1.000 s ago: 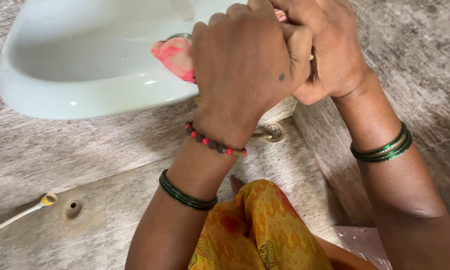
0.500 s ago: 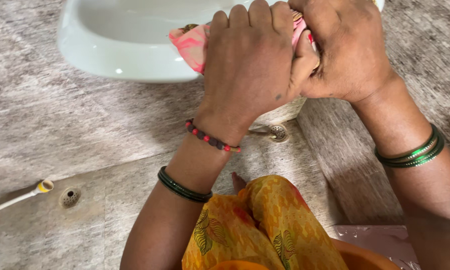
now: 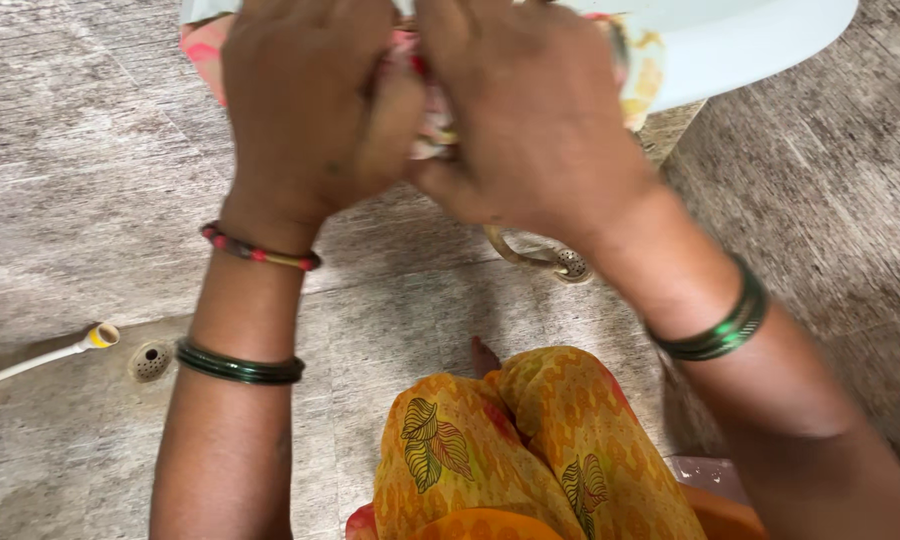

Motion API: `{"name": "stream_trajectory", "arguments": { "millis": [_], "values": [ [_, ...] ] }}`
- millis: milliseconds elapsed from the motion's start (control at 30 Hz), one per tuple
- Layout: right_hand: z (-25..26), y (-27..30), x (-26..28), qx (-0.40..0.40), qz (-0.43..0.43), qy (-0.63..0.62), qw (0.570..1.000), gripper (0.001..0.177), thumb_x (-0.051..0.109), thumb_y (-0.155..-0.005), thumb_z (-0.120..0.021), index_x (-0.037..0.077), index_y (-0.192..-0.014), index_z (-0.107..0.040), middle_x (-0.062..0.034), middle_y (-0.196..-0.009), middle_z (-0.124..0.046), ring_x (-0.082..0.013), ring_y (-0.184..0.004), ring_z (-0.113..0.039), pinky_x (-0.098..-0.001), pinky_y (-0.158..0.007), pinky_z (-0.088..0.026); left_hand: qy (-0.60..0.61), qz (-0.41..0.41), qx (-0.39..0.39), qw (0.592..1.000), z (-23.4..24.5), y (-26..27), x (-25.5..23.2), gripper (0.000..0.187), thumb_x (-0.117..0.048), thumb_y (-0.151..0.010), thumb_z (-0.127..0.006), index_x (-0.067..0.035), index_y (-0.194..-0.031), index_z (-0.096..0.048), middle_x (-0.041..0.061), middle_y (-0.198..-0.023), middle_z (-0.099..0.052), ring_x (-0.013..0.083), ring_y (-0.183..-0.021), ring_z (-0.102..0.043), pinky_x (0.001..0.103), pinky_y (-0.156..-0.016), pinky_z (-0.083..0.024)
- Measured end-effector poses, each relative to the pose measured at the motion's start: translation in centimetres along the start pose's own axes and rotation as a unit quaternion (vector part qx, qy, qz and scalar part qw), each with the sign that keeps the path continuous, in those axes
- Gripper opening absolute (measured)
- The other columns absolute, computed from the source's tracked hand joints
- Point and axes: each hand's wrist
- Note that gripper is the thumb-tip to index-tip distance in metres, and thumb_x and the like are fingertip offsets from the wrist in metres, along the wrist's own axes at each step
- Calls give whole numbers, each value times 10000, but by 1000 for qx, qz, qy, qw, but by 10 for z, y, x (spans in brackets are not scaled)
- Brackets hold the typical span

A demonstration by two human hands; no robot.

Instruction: The person wipes the outer rim and the inner basin of a white sink using a cloth, moving their hands around the perimeter and near the faucet.

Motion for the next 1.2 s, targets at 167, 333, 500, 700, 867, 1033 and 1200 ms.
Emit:
{"name": "stream_trajectory", "arguments": {
  "millis": [167, 333, 500, 700, 867, 1033, 1200],
  "values": [
    [-21, -11, 21, 0, -74, 9, 997, 559, 351, -727, -890, 38, -1036, -545, -128, -916, -567, -274, -688, -597, -416, -602, -452, 63, 58, 14, 996, 6, 9, 14, 163, -175, -999, -568, -48, -897, -554, 102, -835, -553, 310, -838, -539, 433, -854, -397],
    [-27, -8, 26, 16, -122, 19, 992, 499, 308, -720, -868, 88, -1031, -546, -84, -883, -538, -232, -627, -558, -390, -614, -444, 46, 99, -28, 994, -1, 8, 0, 139, -198, -935, -580, -60, -926, -578, 112, -855, -557, 319, -828, -524, 443, -870, -393],
    [-24, -8, 29, 52, -150, -33, 987, 629, 292, -634, -848, 46, -1129, -548, -106, -908, -559, -245, -606, -589, -413, -601, -445, 43, 150, -40, 987, 5, 1, -17, 109, -173, -888, -568, -70, -886, -602, 99, -844, -604, 324, -831, -549, 447, -865, -402],
    [-24, -4, 30, 28, -135, -64, 988, 706, 324, -691, -824, 0, -1242, -524, -140, -950, -572, -301, -744, -650, -467, -750, -465, 62, 151, -3, 987, 14, -2, -16, 150, -138, -889, -539, -35, -931, -640, 137, -861, -627, 341, -851, -568, 456, -879, -407],
    [-23, -5, 34, 48, -152, -80, 984, 726, 357, -701, -818, -26, -1244, -526, -156, -971, -586, -300, -752, -657, -468, -746, -473, 113, 140, 31, 983, 17, 2, 7, 225, -153, -939, -535, -21, -964, -716, 131, -941, -697, 311, -990, -644, 490, -1125, -389],
    [-34, -23, 47, 72, -162, -73, 981, 728, 381, -705, -807, -46, -1229, -538, -174, -996, -598, -300, -742, -663, -468, -709, -484, 112, 182, 66, 975, 14, 9, 36, 241, -138, -947, -532, -42, -893, -747, 77, -927, -741, 279, -1174, -684, 509, -1216, -334],
    [-52, -51, 65, 140, -189, -40, 971, 685, 420, -794, -726, -83, -1216, -531, -215, -1027, -592, -292, -728, -658, -450, -654, -489, 169, 228, 100, 954, 13, 14, 76, 248, -124, -927, -541, -54, -854, -768, 55, -1015, -785, 290, -1365, -581, 561, -1249, -186]
  ]
}}
Point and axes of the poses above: each hand's wrist, its own y-axis away from the middle knuckle, its own z-axis out of the back of the hand, x = y × z
